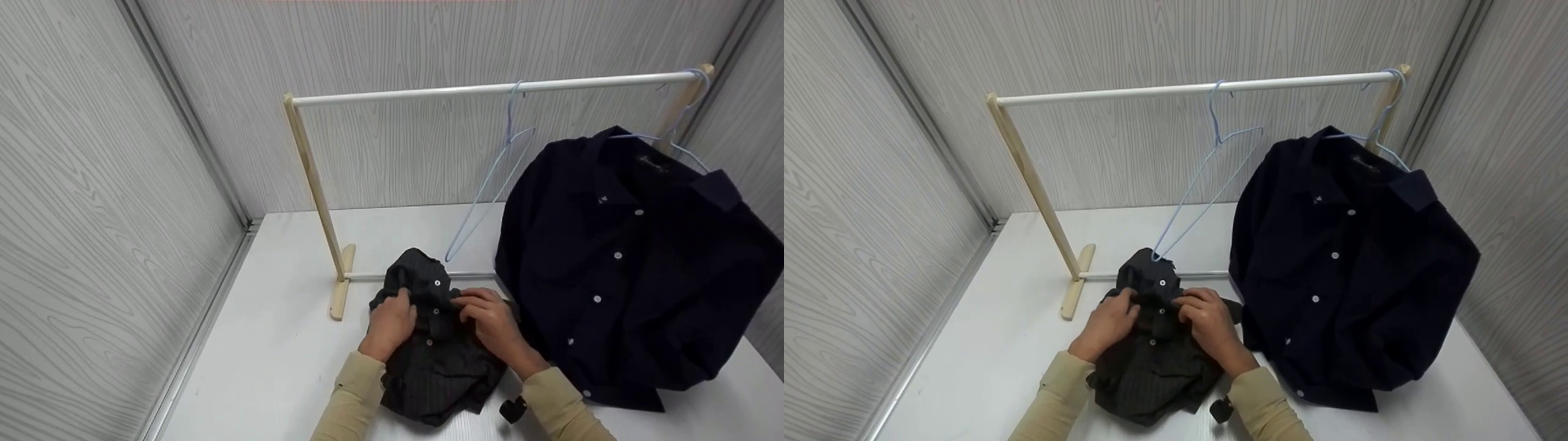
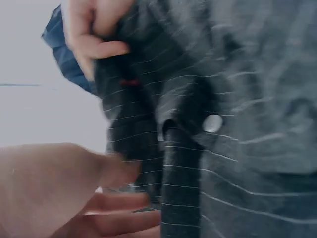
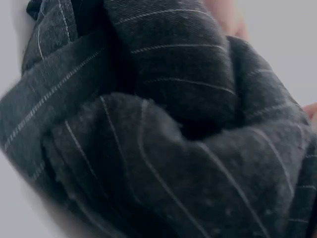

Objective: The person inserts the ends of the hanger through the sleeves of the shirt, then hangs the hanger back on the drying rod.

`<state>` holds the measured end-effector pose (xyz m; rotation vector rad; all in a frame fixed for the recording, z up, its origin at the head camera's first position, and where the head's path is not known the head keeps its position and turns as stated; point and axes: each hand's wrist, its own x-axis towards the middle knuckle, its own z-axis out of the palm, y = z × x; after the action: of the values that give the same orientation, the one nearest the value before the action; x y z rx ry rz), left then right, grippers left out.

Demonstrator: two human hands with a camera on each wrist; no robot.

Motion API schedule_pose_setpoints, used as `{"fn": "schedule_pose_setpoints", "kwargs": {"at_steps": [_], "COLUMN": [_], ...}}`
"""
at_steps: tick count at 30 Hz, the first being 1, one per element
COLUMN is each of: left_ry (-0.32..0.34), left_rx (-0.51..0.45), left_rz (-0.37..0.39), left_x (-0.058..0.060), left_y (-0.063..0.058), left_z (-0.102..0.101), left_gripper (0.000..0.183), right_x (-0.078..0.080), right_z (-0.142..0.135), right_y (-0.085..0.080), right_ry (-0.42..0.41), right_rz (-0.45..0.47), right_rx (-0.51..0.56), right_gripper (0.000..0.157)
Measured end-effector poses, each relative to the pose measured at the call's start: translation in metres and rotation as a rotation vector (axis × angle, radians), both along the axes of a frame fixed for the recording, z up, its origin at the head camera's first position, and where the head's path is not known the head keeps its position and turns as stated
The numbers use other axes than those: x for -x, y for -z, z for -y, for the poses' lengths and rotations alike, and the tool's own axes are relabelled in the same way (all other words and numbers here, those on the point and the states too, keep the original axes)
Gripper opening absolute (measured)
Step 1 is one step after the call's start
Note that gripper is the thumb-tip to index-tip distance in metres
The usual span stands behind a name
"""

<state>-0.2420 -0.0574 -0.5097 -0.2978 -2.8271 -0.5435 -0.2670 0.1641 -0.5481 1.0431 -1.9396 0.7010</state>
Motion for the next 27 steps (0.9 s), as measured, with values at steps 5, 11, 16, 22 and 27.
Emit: {"fn": "schedule_pose_setpoints", "kwargs": {"at_steps": [5,11,16,22,27], "left_ry": [-0.058,-0.112,-0.118,-0.171,-0.165], "left_rx": [-0.095,-0.092,-0.051,-0.008,-0.190], "left_rz": [-0.098,0.065,0.218,0.207,0.205], "left_x": [0.013,0.030,0.042,0.053,0.056], "left_y": [-0.006,-0.012,-0.005,0.009,0.011], "left_z": [-0.011,-0.035,-0.049,-0.051,-0.040], "left_gripper": [0.032,0.060,0.078,0.068,0.031], "right_x": [-0.009,-0.023,-0.030,-0.033,-0.035], "right_z": [0.006,0.021,0.027,0.032,0.026], "right_y": [0.001,0.013,0.023,0.027,0.027], "right_ry": [0.004,0.013,-0.004,0.021,0.045], "right_rz": [-0.059,-0.037,0.010,0.122,0.239], "right_rx": [-0.157,-0.370,-0.477,-0.465,-0.436], "right_gripper": [0.025,0.018,0.016,0.023,0.021]}}
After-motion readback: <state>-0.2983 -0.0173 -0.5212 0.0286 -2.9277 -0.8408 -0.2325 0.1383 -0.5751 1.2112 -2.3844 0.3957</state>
